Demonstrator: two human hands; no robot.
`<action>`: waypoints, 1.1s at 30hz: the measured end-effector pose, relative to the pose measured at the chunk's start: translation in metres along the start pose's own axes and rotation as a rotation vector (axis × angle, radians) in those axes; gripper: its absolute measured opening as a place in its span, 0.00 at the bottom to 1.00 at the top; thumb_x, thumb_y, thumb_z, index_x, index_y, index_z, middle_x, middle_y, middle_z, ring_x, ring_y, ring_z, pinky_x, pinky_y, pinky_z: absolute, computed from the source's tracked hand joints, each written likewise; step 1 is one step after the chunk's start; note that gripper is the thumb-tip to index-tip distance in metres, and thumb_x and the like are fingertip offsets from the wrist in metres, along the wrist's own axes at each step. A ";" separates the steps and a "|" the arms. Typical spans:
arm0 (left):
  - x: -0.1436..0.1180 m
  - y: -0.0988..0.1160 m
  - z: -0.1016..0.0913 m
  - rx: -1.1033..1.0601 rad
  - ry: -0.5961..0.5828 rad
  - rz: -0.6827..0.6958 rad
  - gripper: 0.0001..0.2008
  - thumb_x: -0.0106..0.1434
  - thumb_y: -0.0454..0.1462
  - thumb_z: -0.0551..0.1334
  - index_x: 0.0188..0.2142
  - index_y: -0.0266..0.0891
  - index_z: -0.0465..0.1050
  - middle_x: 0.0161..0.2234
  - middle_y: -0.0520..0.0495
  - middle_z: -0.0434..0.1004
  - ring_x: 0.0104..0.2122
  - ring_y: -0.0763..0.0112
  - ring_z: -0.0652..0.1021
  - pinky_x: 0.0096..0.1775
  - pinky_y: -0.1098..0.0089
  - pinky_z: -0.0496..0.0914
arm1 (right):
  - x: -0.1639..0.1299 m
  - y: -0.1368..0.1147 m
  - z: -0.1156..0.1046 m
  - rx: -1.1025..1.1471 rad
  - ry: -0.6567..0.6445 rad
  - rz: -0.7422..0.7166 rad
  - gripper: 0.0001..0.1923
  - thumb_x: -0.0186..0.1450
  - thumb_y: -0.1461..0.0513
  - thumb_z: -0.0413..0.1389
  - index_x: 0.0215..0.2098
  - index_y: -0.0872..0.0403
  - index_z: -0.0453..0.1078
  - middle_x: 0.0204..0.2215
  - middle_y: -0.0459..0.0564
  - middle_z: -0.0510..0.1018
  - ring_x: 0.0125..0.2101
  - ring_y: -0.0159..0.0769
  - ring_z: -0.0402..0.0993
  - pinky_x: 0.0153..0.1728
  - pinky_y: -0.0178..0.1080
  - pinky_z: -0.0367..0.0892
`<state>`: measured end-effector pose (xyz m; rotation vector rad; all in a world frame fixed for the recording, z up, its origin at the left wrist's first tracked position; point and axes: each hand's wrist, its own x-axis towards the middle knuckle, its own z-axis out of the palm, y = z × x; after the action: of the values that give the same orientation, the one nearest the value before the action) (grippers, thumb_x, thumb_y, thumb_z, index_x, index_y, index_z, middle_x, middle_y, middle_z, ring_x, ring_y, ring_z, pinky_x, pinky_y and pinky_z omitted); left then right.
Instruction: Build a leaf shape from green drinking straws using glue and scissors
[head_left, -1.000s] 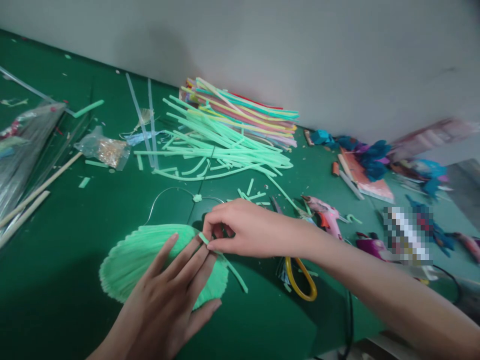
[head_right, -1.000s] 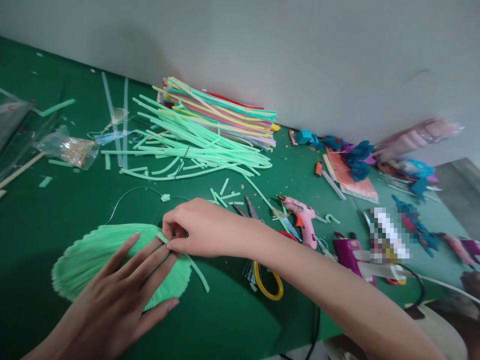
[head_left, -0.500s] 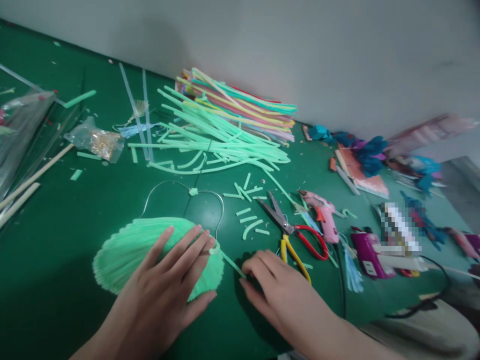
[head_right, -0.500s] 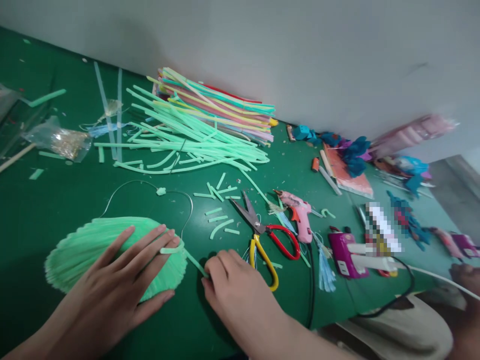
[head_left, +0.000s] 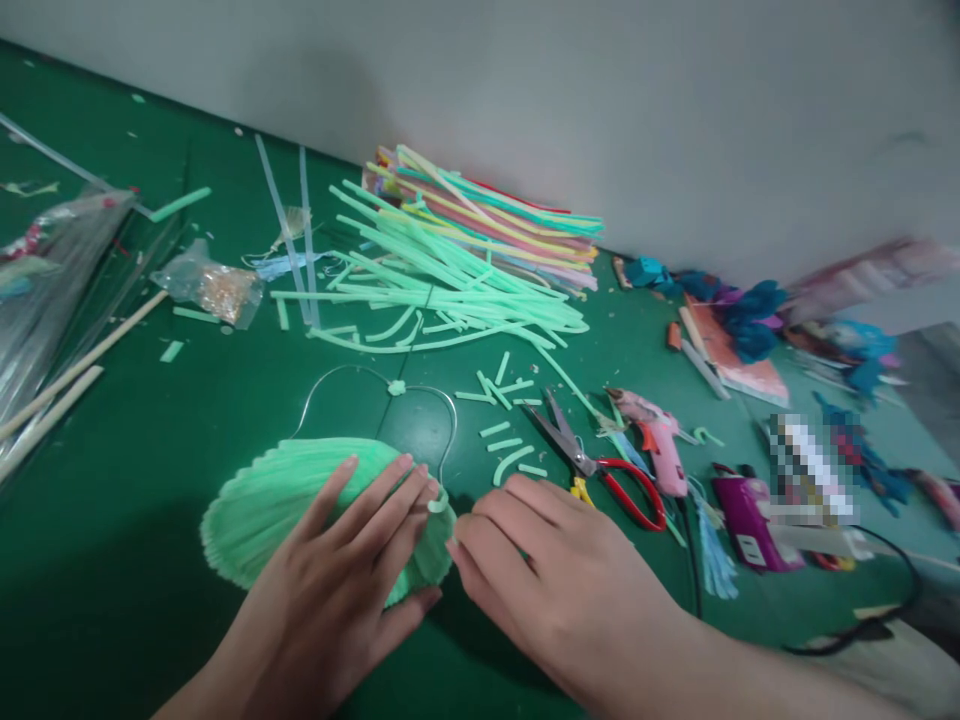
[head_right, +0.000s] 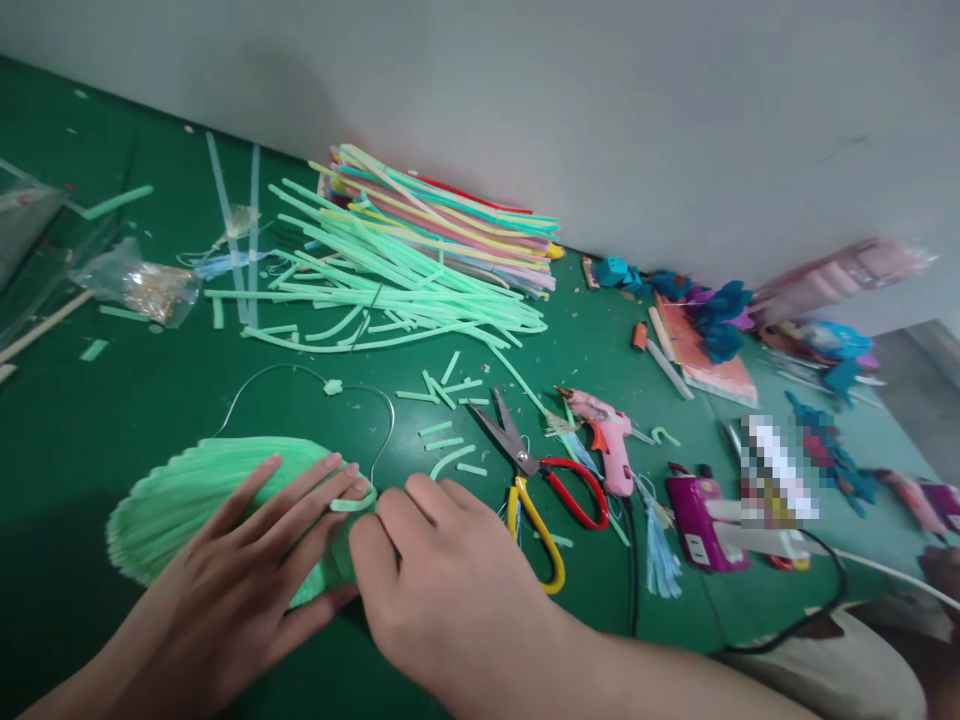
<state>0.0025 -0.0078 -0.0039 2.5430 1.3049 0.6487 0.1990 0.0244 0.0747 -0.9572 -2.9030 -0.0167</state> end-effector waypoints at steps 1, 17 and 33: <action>-0.001 0.000 0.001 -0.008 0.004 -0.001 0.22 0.65 0.47 0.59 0.56 0.41 0.69 0.61 0.47 0.68 0.63 0.61 0.64 0.66 0.56 0.45 | 0.006 0.001 -0.001 -0.008 -0.006 -0.022 0.05 0.62 0.70 0.56 0.29 0.56 0.71 0.24 0.49 0.71 0.26 0.38 0.66 0.27 0.42 0.63; 0.001 0.001 -0.002 0.011 -0.043 -0.020 0.23 0.67 0.48 0.56 0.56 0.40 0.70 0.61 0.50 0.68 0.64 0.64 0.62 0.66 0.58 0.41 | -0.062 -0.038 0.049 0.257 0.298 0.537 0.16 0.68 0.59 0.55 0.52 0.55 0.68 0.44 0.54 0.76 0.45 0.41 0.70 0.47 0.42 0.68; 0.003 -0.002 -0.005 0.154 -0.048 0.057 0.27 0.66 0.50 0.55 0.59 0.38 0.67 0.61 0.46 0.68 0.63 0.63 0.63 0.66 0.59 0.41 | -0.038 -0.076 0.070 -0.009 0.133 0.569 0.52 0.63 0.33 0.31 0.65 0.65 0.55 0.65 0.69 0.52 0.60 0.64 0.51 0.51 0.60 0.57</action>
<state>0.0005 -0.0046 0.0003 2.7087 1.3181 0.5126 0.1792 -0.0562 0.0032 -1.6689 -2.4142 -0.0528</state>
